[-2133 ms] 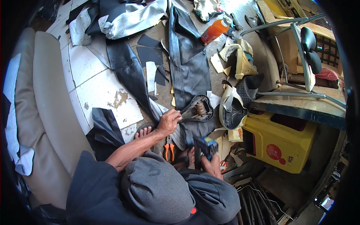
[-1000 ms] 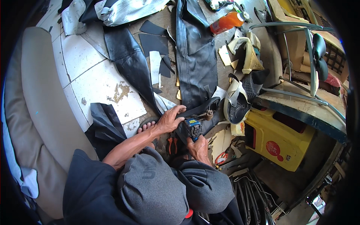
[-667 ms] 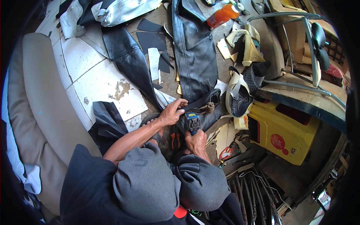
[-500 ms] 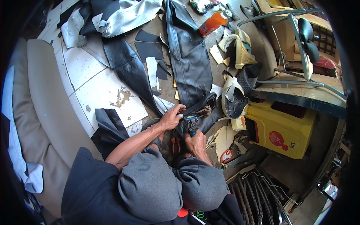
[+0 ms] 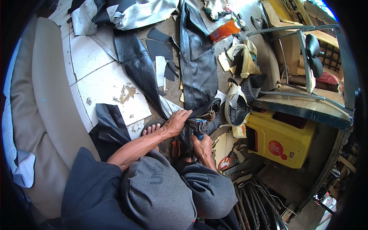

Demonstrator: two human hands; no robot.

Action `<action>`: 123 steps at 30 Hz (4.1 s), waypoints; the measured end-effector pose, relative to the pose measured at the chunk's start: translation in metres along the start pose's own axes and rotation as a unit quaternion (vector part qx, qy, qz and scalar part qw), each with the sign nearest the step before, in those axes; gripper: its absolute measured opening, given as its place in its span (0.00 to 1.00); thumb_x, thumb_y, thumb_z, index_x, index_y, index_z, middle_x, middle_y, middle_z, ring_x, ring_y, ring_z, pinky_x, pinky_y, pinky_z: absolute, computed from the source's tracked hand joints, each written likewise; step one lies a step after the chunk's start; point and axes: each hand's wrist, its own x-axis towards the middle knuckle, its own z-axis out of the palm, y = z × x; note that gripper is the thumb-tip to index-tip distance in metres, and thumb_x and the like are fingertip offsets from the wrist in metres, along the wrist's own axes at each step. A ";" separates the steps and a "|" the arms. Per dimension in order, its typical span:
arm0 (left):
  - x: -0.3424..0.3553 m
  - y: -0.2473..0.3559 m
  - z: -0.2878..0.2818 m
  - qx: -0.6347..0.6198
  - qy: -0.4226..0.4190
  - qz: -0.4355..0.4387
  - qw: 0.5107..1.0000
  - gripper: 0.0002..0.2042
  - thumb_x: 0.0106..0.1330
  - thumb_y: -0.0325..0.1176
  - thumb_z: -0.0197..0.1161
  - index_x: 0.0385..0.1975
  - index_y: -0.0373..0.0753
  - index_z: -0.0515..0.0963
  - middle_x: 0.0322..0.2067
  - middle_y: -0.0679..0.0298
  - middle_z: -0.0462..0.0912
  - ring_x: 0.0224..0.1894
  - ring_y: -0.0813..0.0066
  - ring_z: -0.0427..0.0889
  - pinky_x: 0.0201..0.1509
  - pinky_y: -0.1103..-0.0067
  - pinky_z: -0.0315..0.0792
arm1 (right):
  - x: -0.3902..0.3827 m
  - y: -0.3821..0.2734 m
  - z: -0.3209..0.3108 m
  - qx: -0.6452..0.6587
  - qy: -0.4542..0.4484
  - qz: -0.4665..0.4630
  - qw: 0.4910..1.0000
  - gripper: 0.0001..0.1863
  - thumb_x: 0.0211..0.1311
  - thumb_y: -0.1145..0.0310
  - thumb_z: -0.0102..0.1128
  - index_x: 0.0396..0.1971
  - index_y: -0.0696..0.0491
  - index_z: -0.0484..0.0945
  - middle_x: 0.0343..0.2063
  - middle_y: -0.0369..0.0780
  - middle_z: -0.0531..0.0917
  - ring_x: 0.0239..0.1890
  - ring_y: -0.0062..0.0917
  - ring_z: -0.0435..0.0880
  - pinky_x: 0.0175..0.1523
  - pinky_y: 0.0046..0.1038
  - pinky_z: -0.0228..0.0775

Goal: The person reupholsters a bicycle seat by stretching black fabric over the foam and frame, securing it with a pneumatic stapler, and trimming the excess fabric with scissors.

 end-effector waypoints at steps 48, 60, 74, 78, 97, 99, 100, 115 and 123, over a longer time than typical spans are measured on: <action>0.010 0.003 -0.004 -0.039 -0.035 -0.002 0.999 0.37 0.54 0.19 0.69 0.67 0.29 0.63 0.56 0.48 0.71 0.60 0.46 0.72 0.66 0.63 0.68 | -0.021 0.059 -0.028 0.080 0.021 0.014 0.996 0.20 0.54 0.59 0.63 0.36 0.62 0.85 0.25 0.49 0.87 0.28 0.35 0.87 0.37 0.36 0.76; 0.019 0.013 -0.004 0.046 -0.058 -0.055 0.996 0.37 0.54 0.29 0.72 0.65 0.30 0.65 0.51 0.48 0.72 0.56 0.46 0.73 0.62 0.61 0.69 | -0.011 0.148 0.124 -0.097 0.129 0.109 0.981 0.25 0.67 0.52 0.53 0.51 0.58 0.81 0.48 0.53 0.83 0.53 0.45 0.81 0.59 0.44 0.67; 0.047 0.017 0.037 -0.255 0.097 -0.301 0.914 0.33 0.60 0.33 0.75 0.60 0.28 0.65 0.46 0.58 0.80 0.45 0.72 0.80 0.52 0.75 0.75 | 0.020 0.149 0.157 -0.110 0.130 0.151 0.974 0.26 0.75 0.48 0.40 0.60 0.49 0.77 0.56 0.43 0.78 0.65 0.40 0.69 0.69 0.44 0.54; 0.058 0.017 0.056 -0.096 0.121 -0.274 0.949 0.32 0.61 0.35 0.75 0.60 0.29 0.65 0.47 0.57 0.79 0.46 0.73 0.78 0.53 0.74 0.74 | 0.021 0.175 0.138 -0.136 0.154 0.105 0.973 0.26 0.73 0.51 0.47 0.61 0.52 0.75 0.53 0.47 0.80 0.61 0.46 0.75 0.65 0.46 0.62; 0.075 0.030 0.022 -0.159 -0.070 -0.360 0.917 0.20 0.75 0.40 0.59 0.56 0.30 0.71 0.48 0.52 0.80 0.48 0.56 0.81 0.50 0.64 0.77 | 0.031 0.075 -0.005 0.165 0.042 -0.108 0.979 0.22 0.78 0.60 0.48 0.67 0.48 0.64 0.29 0.59 0.84 0.36 0.58 0.85 0.39 0.51 0.75; 0.070 0.033 0.034 -0.004 0.013 -0.229 0.973 0.15 0.68 0.33 0.63 0.51 0.34 0.75 0.42 0.49 0.78 0.44 0.45 0.77 0.50 0.60 0.74 | 0.037 0.074 0.000 0.160 0.047 -0.104 0.981 0.23 0.78 0.63 0.47 0.68 0.48 0.63 0.32 0.61 0.84 0.38 0.61 0.84 0.39 0.55 0.74; 0.071 0.039 0.033 -0.004 0.013 -0.230 0.973 0.15 0.68 0.33 0.63 0.51 0.34 0.75 0.42 0.49 0.78 0.44 0.45 0.77 0.50 0.60 0.74 | 0.038 0.075 0.003 0.160 0.046 -0.103 0.981 0.23 0.78 0.63 0.47 0.68 0.48 0.63 0.32 0.61 0.84 0.38 0.61 0.84 0.39 0.55 0.74; 0.083 0.053 0.048 0.152 0.062 0.015 0.986 0.06 0.62 0.26 0.66 0.37 0.35 0.81 0.40 0.52 0.71 0.45 0.51 0.73 0.53 0.61 0.70 | 0.062 0.095 0.016 0.138 0.148 -0.180 0.963 0.22 0.75 0.64 0.53 0.66 0.46 0.71 0.35 0.53 0.86 0.36 0.53 0.86 0.39 0.49 0.78; 0.085 0.051 0.046 0.140 0.044 0.016 0.989 0.05 0.60 0.24 0.65 0.35 0.32 0.79 0.39 0.51 0.70 0.45 0.51 0.72 0.53 0.61 0.70 | 0.070 0.101 0.013 0.081 0.173 -0.217 0.957 0.19 0.74 0.62 0.54 0.62 0.43 0.76 0.29 0.49 0.85 0.32 0.48 0.86 0.35 0.48 0.79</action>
